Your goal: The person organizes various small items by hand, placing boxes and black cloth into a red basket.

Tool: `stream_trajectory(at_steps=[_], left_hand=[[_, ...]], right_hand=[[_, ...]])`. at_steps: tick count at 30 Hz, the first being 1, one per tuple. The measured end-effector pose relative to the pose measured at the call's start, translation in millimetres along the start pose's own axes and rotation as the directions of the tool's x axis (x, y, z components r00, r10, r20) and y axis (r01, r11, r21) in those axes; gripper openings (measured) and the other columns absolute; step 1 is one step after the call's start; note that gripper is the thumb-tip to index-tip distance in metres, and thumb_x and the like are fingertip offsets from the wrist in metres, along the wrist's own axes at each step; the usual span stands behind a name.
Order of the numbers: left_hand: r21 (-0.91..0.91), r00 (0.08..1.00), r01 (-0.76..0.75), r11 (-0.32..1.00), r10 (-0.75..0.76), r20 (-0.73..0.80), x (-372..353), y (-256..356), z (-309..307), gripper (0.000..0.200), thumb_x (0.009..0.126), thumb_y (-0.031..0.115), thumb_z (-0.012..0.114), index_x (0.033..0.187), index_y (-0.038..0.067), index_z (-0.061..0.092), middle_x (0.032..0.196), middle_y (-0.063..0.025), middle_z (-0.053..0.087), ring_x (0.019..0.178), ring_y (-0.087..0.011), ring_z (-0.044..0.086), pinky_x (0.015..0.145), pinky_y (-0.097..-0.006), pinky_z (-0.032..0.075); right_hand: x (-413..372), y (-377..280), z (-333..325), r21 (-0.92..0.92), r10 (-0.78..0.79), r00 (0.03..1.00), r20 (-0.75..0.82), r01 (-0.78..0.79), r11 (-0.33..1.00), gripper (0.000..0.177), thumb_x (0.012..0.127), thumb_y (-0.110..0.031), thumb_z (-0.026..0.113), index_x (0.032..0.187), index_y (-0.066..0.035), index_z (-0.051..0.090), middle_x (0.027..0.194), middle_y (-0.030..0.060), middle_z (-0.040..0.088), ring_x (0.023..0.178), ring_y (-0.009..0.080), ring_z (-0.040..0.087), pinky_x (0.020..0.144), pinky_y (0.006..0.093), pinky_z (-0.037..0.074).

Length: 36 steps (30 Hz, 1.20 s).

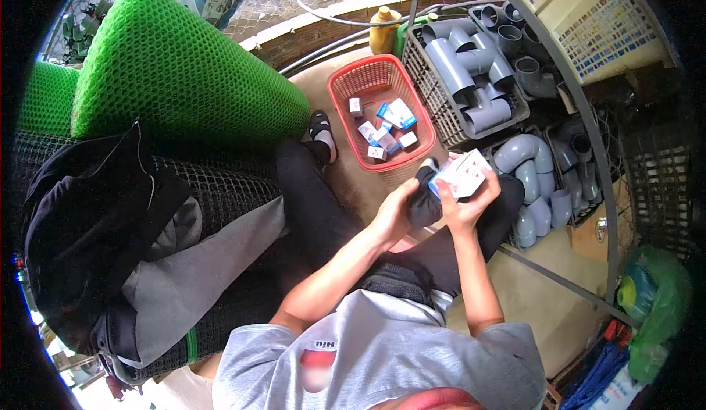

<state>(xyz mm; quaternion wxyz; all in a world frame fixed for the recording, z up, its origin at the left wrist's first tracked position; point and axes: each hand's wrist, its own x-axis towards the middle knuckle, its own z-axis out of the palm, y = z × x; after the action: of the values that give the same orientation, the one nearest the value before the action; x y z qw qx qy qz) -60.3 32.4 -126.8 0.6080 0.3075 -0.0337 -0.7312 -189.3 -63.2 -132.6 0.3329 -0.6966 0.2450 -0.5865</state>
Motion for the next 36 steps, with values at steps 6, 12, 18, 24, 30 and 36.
stream_trajectory(at_steps=[6, 12, 18, 24, 30, 36], left_hand=[[0.257, 0.995, -0.001, 0.966, -0.025, 0.097, -10, 22, -23, 0.05, 0.1, 0.02, 0.055, 0.145, -0.002, 0.051, 0.139, -0.0135, 0.063, 0.124, -0.0193, 0.062, 0.104, -0.0392, 0.053], [-0.062, 0.98, 0.178, 0.982, -0.182, -0.078, -18, 8, -9, 0.064, 0.1, 0.051, 0.052, 0.141, 0.001, 0.055, 0.137, -0.0144, 0.063, 0.126, -0.027, 0.06, 0.114, -0.0442, 0.04], [0.095, 0.998, 0.028, 0.995, -0.022, -0.056, -14, 9, -50, 0.055, 0.105, 0.043, 0.048, 0.143, 0.004, 0.056, 0.139, -0.011, 0.063, 0.124, -0.0229, 0.061, 0.11, -0.0383, 0.046], [0.678, 0.975, -0.155, 0.719, 0.22, -0.011, -14, 31, -38, 0.055, 0.103, 0.032, 0.058, 0.145, -0.003, 0.052, 0.139, -0.0163, 0.063, 0.131, -0.0238, 0.057, 0.114, -0.037, 0.041], [0.927, 0.826, -0.374, -0.021, 0.446, 0.343, -20, 35, -36, 0.058, 0.094, 0.019, 0.068, 0.147, 0.001, 0.052, 0.15, -0.0228, 0.053, 0.139, -0.0346, 0.051, 0.118, -0.0443, 0.038], [0.924, 0.887, -0.355, -0.142, 0.262, 0.381, -27, 52, -30, 0.045, 0.089, 0.012, 0.066, 0.133, 0.003, 0.066, 0.139, -0.017, 0.065, 0.13, -0.0344, 0.059, 0.118, -0.0497, 0.036]], right_hand=[[8, -21, 3, 0.197, 0.312, 0.929, -0.199, -0.274, 0.941, 0.103, 0.085, -0.011, 0.085, 0.156, -0.008, 0.011, 0.129, 0.0275, 0.056, 0.111, 0.0333, 0.066, 0.097, 0.0453, 0.056], [-17, -10, 18, 0.115, 0.199, 0.98, -0.005, -0.197, 0.974, 0.11, 0.079, -0.011, 0.09, 0.157, -0.006, 0.012, 0.132, 0.0276, 0.056, 0.115, 0.0329, 0.065, 0.095, 0.0435, 0.057], [-18, 6, 1, 0.054, 0.279, 0.957, -0.082, -0.275, 0.96, 0.11, 0.077, -0.012, 0.092, 0.157, -0.003, 0.018, 0.137, 0.024, 0.054, 0.121, 0.0323, 0.061, 0.103, 0.0431, 0.051], [-36, -6, 13, -0.317, 0.367, 0.821, 0.438, -0.241, 0.917, 0.086, 0.073, -0.012, 0.09, 0.146, -0.002, 0.045, 0.137, 0.0227, 0.059, 0.126, 0.0389, 0.06, 0.106, 0.047, 0.05], [-52, 11, 21, -0.398, 0.469, 0.803, 0.368, -0.32, 0.86, 0.074, 0.076, -0.008, 0.081, 0.142, 0.0, 0.047, 0.126, 0.0267, 0.062, 0.118, 0.0451, 0.062, 0.101, 0.0488, 0.051], [-54, 18, 22, -0.28, 0.57, 0.768, 0.292, -0.502, 0.818, 0.078, 0.07, 0.0, 0.083, 0.141, -0.006, 0.051, 0.13, 0.0218, 0.064, 0.122, 0.0416, 0.062, 0.103, 0.0476, 0.05]])
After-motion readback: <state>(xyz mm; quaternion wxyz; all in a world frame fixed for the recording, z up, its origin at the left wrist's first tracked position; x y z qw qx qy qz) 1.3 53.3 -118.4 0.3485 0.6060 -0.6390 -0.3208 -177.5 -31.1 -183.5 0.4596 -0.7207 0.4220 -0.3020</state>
